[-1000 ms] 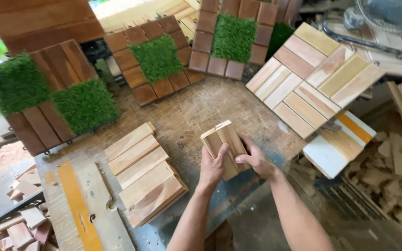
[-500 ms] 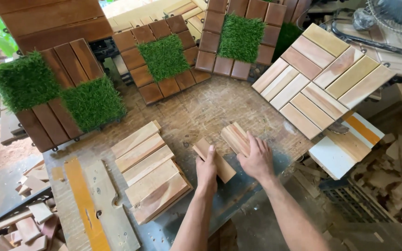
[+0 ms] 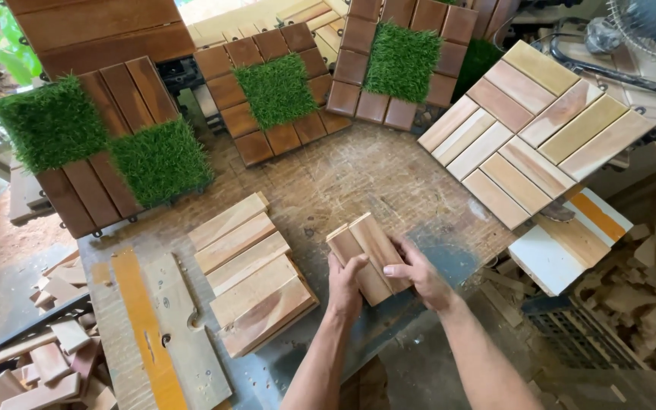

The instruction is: Sorting and stacking small wooden blocks from a crate onto a workbench in a woodworking shop.

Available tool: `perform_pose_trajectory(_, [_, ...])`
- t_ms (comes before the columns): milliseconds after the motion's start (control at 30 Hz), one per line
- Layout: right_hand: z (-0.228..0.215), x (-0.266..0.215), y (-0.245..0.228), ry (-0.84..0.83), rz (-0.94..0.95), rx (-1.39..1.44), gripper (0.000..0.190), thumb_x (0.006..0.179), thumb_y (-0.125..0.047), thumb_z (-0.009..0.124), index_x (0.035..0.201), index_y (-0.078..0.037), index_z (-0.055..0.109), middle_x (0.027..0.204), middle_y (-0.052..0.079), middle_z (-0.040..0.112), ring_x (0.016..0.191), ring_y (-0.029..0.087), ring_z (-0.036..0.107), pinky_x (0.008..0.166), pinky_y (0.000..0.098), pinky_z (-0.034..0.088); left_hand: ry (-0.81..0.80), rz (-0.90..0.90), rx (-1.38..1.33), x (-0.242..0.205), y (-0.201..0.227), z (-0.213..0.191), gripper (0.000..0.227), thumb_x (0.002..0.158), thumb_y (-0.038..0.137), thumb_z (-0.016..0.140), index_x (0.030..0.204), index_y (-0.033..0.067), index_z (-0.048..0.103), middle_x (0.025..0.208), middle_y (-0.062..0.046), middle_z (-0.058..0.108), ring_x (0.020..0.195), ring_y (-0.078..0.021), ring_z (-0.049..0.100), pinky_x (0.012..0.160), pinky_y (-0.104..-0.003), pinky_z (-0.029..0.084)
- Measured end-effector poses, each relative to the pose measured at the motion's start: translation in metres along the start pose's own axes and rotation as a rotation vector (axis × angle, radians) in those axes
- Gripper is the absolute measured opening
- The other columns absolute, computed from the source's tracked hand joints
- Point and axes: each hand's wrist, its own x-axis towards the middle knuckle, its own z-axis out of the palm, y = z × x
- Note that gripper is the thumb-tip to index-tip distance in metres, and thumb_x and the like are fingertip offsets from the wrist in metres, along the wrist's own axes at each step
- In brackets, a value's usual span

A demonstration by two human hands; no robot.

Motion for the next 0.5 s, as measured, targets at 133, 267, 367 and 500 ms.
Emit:
perform_pose_trajectory(133, [-0.036, 0.012, 0.023, -0.133, -0.081, 0.005, 0.098, 0.069, -0.007, 0.085, 0.157, -0.013, 0.043, 0.149, 0.015, 0.056, 0.140, 0.033, 0.049, 0.112, 0.0511, 0.041, -0.140, 0.127, 0.222, -0.021, 0.022, 0.005, 0.075, 0.077, 0.016, 0.089, 0.137, 0.0090, 0.043, 0.114, -0.019, 0.066, 0.103, -0.0268, 0.062, 0.086, -0.049, 0.058])
perform_pose_trajectory(267, [-0.058, 0.028, 0.042, -0.232, -0.167, 0.133, 0.093, 0.061, 0.025, 0.083, 0.141, -0.009, 0.051, 0.124, 0.012, 0.068, 0.114, 0.026, 0.066, 0.089, 0.0473, 0.059, -0.386, 0.290, 0.297, -0.026, 0.031, 0.006, 0.072, 0.078, 0.003, 0.089, 0.133, 0.0114, 0.044, 0.116, -0.007, 0.063, 0.109, -0.0125, 0.052, 0.089, -0.035, 0.055])
perform_pose_trajectory(367, [-0.068, 0.051, 0.069, -0.274, -0.227, 0.093, 0.086, 0.062, 0.025, 0.082, 0.137, -0.007, 0.054, 0.113, 0.012, 0.073, 0.103, 0.022, 0.070, 0.080, 0.0426, 0.061, -0.467, 0.307, 0.367, -0.013, 0.015, -0.009, 0.067, 0.081, -0.001, 0.084, 0.134, 0.0109, 0.044, 0.113, -0.009, 0.063, 0.102, -0.0138, 0.056, 0.083, -0.033, 0.056])
perform_pose_trajectory(500, [-0.085, 0.071, 0.108, -0.247, -0.263, 0.013, 0.095, 0.066, 0.020, 0.084, 0.150, -0.004, 0.048, 0.140, 0.020, 0.064, 0.126, 0.029, 0.056, 0.095, 0.0539, 0.053, -0.489, 0.258, 0.379, 0.000, 0.003, -0.020, 0.067, 0.079, -0.009, 0.080, 0.133, 0.0090, 0.043, 0.106, -0.014, 0.067, 0.091, -0.0182, 0.066, 0.075, -0.035, 0.059])
